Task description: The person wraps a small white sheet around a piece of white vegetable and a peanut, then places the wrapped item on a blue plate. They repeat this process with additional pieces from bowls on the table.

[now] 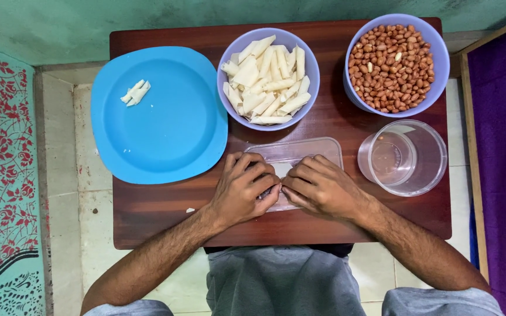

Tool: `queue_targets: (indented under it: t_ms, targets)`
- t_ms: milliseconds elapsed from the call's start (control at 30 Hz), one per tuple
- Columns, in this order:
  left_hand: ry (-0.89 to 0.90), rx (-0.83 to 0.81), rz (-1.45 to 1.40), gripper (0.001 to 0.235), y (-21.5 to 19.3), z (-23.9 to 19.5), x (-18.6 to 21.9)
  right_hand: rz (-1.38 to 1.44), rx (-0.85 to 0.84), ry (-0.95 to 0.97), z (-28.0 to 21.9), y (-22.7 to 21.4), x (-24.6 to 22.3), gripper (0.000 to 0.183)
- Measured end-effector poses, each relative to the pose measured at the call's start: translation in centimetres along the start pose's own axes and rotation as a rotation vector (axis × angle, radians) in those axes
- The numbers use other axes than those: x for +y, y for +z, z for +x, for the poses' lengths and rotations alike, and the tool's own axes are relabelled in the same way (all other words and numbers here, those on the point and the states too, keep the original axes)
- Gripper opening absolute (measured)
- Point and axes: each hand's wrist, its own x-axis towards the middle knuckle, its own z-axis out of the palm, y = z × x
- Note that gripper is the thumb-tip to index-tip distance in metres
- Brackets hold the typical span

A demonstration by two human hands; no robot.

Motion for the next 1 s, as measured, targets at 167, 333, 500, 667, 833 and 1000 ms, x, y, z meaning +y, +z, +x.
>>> queue_targets:
  t_ms: [167,333,500,667,833,1000]
  targets:
    - [0.035,0.007,-0.016,0.008,-0.3,0.4,0.1,-0.025,0.014,0.003,-0.6,0.4,0.3,0.017]
    - [0.06,0.028,-0.012,0.008,-0.6,0.8,0.2,-0.056,0.015,0.001,-0.5,0.3,0.2,0.014]
    - [0.06,0.029,0.001,0.009,-0.8,1.0,0.2,-0.051,0.019,0.024,-0.3,0.1,-0.1,0.015]
    - [0.053,0.02,0.011,0.01,-0.5,0.7,0.1,-0.001,0.036,0.056,-0.2,0.0,0.2,0.015]
    - [0.04,-0.008,0.029,0.01,-0.4,0.4,0.0,0.007,0.038,0.055,0.3,0.0,0.2,0.012]
    - [0.04,-0.02,0.021,0.011,-0.3,0.2,-0.2,-0.017,0.022,0.08,0.4,0.2,0.0,0.014]
